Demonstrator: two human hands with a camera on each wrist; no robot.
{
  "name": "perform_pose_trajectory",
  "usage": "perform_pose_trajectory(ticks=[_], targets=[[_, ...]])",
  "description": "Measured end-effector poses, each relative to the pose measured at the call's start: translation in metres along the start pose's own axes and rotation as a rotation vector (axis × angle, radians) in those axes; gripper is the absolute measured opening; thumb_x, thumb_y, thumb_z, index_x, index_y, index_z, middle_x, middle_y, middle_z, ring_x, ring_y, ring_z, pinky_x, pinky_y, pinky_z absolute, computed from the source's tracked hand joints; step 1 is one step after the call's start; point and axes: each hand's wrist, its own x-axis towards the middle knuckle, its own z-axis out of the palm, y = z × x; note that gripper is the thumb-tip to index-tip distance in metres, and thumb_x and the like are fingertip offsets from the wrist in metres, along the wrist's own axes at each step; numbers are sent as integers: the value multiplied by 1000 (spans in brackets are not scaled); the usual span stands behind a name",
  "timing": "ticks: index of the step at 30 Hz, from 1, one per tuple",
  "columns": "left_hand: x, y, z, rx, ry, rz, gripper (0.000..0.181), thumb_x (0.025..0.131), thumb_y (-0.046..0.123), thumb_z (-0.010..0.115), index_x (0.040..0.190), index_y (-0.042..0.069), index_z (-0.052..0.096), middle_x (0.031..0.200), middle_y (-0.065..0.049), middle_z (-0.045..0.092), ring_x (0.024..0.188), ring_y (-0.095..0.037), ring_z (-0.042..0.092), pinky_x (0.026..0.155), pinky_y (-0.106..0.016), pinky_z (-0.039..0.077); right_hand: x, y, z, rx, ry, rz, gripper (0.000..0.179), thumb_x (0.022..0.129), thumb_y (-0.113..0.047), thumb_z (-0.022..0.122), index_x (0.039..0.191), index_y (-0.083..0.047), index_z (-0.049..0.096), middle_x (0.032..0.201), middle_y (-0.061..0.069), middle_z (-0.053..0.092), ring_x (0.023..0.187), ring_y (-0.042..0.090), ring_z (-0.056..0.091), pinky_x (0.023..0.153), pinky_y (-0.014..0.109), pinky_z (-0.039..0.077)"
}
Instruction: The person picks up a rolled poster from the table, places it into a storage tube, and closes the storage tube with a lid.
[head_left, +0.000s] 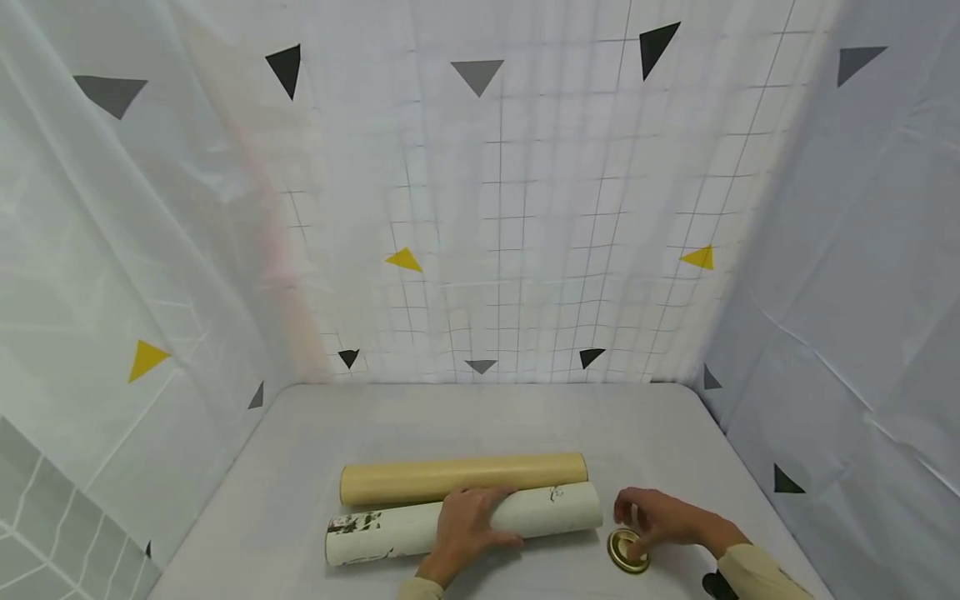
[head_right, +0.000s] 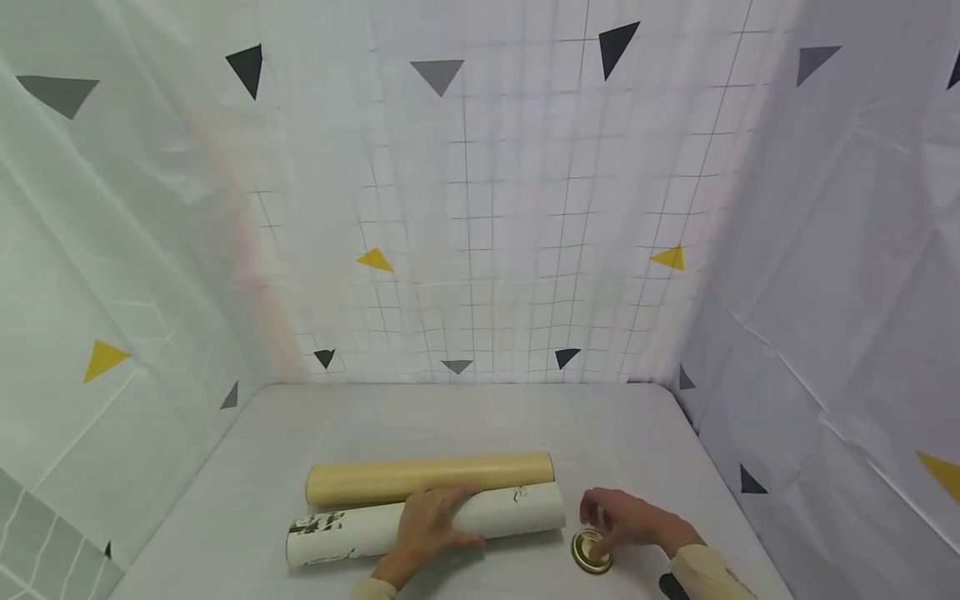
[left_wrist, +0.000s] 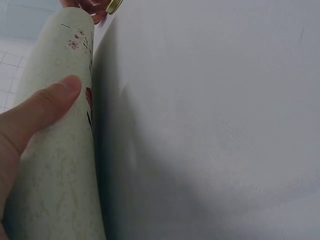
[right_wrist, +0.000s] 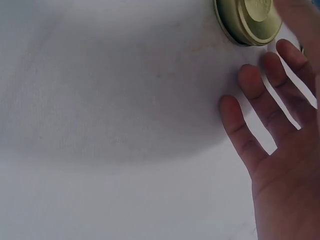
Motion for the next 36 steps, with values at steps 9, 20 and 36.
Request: perform_pose_trajectory(ticks=[9,20,36], targets=[[-1,1,-1,11,17,13,78,52,68,88,119,32,73,104,17,80,91,0,74,85,-27,57,-3,1,2,-29,34,6,33,89,-27,80,110,-10,61,101,-3,62,80,5,53,66,22,45],[-1,1,-1,-12,27,4,77,51,66,90,118,31,74,103,16,80,89,-2,74,84,-28,57,-7,1,5,-83,54,-58,59,74,-30,92,120,-12,61,118,3,56,91,3,51,75,20,46],[-2,2,-2,-5,-15,-3,78,52,66,90,120,32,73,106,16,80,93,-1,74,84,-29,57,-4,-5,-2,-125,145,-102,67,79,-16,87,134,-3,52,130,11,64,114,26,65,92,30,57]])
